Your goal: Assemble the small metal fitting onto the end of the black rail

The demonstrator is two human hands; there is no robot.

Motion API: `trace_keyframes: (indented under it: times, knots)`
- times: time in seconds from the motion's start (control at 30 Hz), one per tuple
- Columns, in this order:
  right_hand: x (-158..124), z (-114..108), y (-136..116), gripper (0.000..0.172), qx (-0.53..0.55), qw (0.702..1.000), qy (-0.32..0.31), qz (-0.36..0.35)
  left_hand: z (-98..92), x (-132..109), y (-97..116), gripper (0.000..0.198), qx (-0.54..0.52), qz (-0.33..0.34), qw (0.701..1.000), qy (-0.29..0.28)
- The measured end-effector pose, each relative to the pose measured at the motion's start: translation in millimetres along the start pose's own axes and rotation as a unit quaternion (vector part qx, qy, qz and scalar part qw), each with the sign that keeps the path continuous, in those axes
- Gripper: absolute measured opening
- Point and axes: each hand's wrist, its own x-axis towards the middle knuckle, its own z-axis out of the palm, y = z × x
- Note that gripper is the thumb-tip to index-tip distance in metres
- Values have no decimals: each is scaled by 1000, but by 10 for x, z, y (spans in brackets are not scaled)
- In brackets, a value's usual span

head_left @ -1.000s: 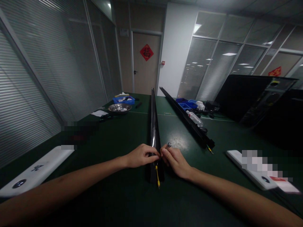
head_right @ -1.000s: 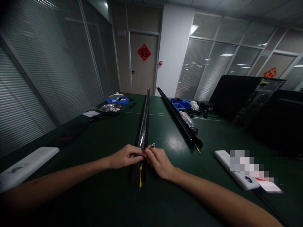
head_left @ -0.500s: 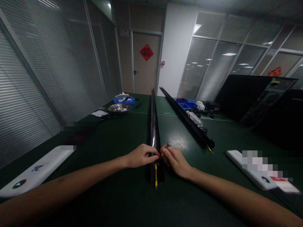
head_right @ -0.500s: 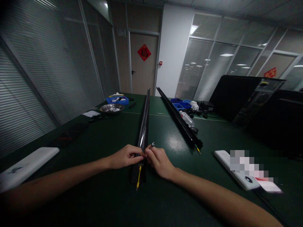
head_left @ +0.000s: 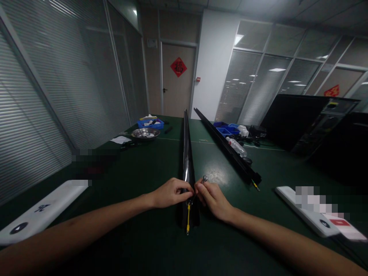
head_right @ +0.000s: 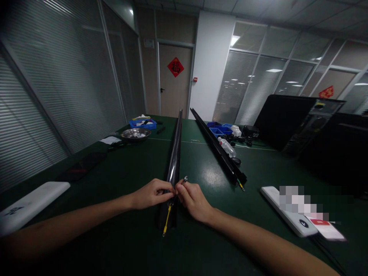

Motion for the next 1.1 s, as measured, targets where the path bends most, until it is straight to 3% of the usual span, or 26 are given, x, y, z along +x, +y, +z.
trace_keyframes:
  times: [1.1]
  knots:
    - [53,-1,9,52,41,999,-12,1,-9,1,-1,23,-22,-18,1000,-7]
